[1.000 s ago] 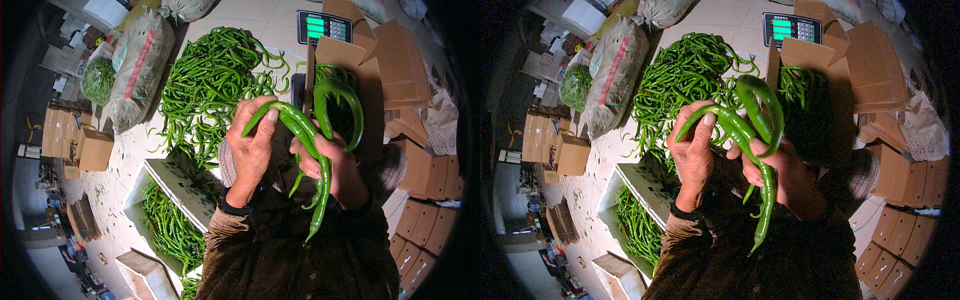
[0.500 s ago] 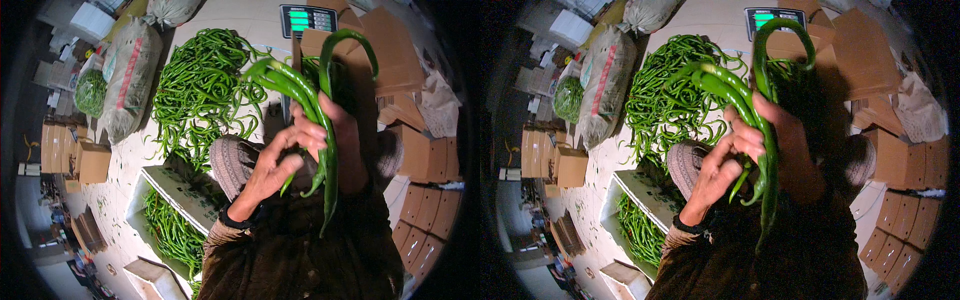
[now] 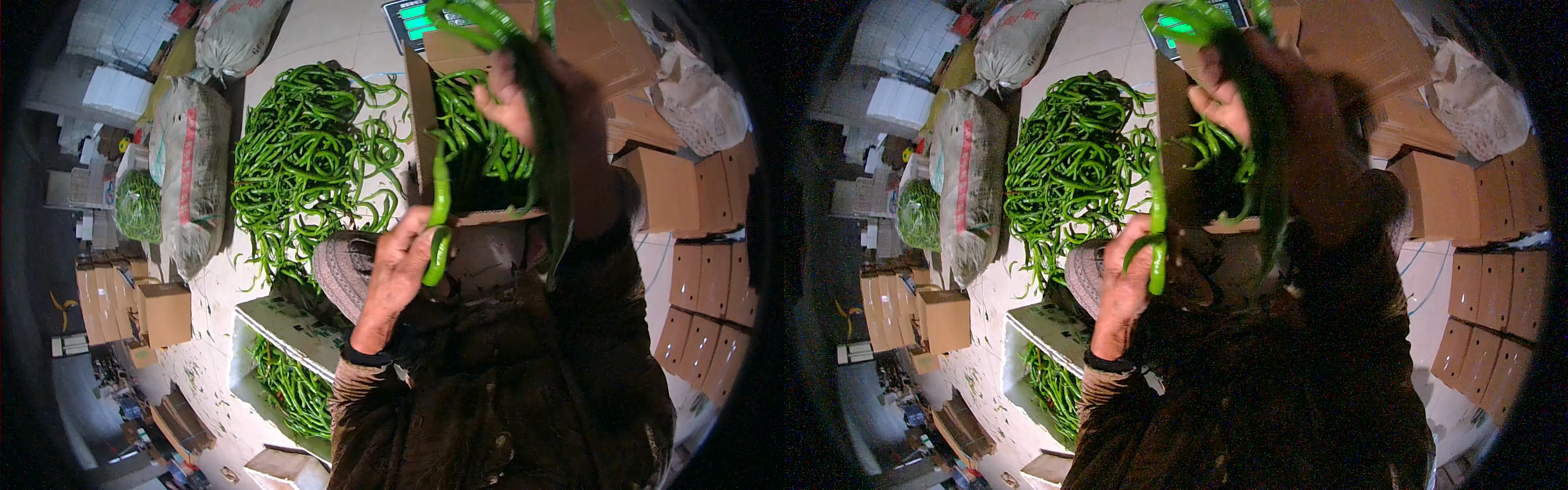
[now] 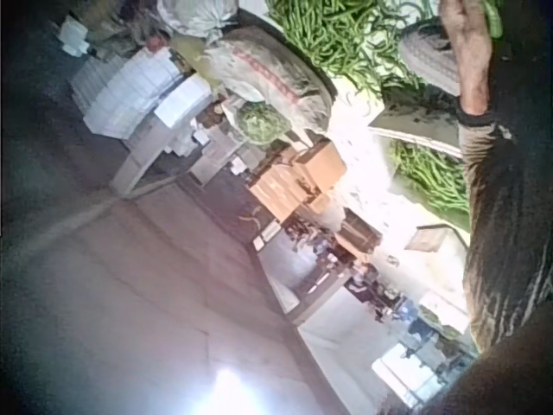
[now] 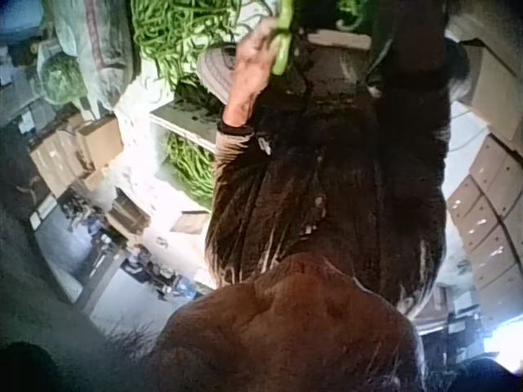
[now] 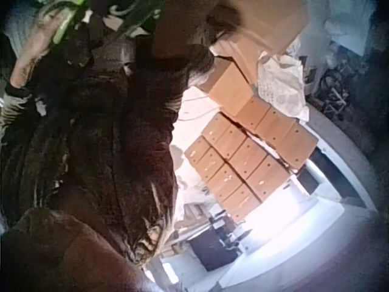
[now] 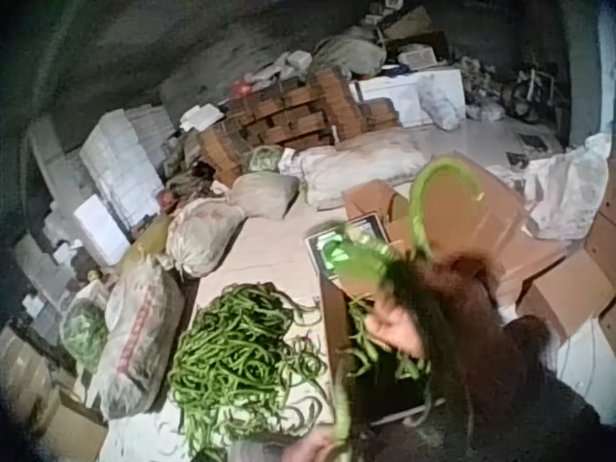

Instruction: Sorting green chili peppers from a pile, weighing them on a digital scale, and packing them into a cardboard box which is then sealed with tape.

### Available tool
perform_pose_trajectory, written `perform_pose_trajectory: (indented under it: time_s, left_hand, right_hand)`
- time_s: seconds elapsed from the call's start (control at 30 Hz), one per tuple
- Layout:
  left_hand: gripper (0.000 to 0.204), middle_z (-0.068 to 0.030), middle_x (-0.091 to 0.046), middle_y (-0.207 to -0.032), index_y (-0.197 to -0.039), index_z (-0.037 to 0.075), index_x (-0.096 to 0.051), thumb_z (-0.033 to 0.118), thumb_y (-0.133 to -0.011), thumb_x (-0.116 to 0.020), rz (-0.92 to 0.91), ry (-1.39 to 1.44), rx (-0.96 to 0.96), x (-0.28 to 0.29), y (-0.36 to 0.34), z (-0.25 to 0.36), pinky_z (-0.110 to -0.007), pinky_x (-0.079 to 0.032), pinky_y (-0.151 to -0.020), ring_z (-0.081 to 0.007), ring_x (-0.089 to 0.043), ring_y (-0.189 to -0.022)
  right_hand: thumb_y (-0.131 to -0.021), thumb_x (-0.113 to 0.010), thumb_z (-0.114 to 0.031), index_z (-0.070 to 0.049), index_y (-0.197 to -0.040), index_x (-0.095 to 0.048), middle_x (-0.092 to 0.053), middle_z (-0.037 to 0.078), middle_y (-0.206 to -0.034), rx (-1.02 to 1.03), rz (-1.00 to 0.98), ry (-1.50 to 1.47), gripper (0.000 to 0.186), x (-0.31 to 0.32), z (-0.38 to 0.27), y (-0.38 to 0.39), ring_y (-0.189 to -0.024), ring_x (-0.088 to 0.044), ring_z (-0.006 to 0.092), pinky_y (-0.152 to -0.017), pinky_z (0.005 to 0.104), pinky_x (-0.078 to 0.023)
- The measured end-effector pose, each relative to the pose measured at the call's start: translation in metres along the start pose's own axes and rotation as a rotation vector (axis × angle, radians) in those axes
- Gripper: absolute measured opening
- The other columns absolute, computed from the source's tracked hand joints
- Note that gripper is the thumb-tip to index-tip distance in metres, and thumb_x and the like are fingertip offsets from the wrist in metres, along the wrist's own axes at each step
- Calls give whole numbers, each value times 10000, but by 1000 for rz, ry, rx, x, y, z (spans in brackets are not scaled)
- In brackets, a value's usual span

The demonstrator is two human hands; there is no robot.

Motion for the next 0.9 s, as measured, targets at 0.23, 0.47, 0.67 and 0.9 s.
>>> perform_pose_trajectory:
  time_s: [0.23, 0.47, 0.67, 0.9]
  left_hand:
    - [255, -47, -643, -828, -1112, 0, -624, 195, -962, -556, 195, -278, -111, 2, -69, 26, -245, -466, -643, -111, -583, -713]
    - [476, -145, -630, -1181, -1236, -83, -560, 267, -925, -644, 3, -225, 28, -29, -123, -4, -292, -405, -983, -184, -562, -1096]
    - [357, -120, -635, -1128, -1216, -27, -539, 174, -934, -629, -277, 467, 151, -84, -150, 9, -331, -521, -872, -184, -634, -991]
    - [242, 18, -543, -822, -1133, 46, -560, 193, -947, -611, -134, 749, 171, -96, -156, 12, -197, -392, -526, -54, -458, -634]
  right_hand:
    - [-970, -523, -259, 37, -1275, -482, -616, 108, -1065, -41, -277, 100, 427, 61, -62, 1, -801, -626, 136, -694, 229, -534]
    - [-958, -550, -247, -9, -1292, -445, -592, 88, -1071, -261, 32, 266, 423, 107, -30, 23, -855, -565, 120, -708, 271, -504]
    - [-930, -558, -375, -62, -1204, -571, -627, 47, -1007, -213, -15, 373, 415, 101, -17, 31, -812, -572, 125, -683, 288, -457]
    - [-902, -571, -413, -25, -1246, -548, -664, 103, -1044, -294, 13, 207, 518, 92, -12, 35, -939, -650, 206, -832, 340, -513]
Point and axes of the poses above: each hand's wrist, its own y-axis away from the middle knuckle, its own x-axis out of the back of the hand, z = x × y, the point moved 4 cm from there along -y, towards the middle knuckle
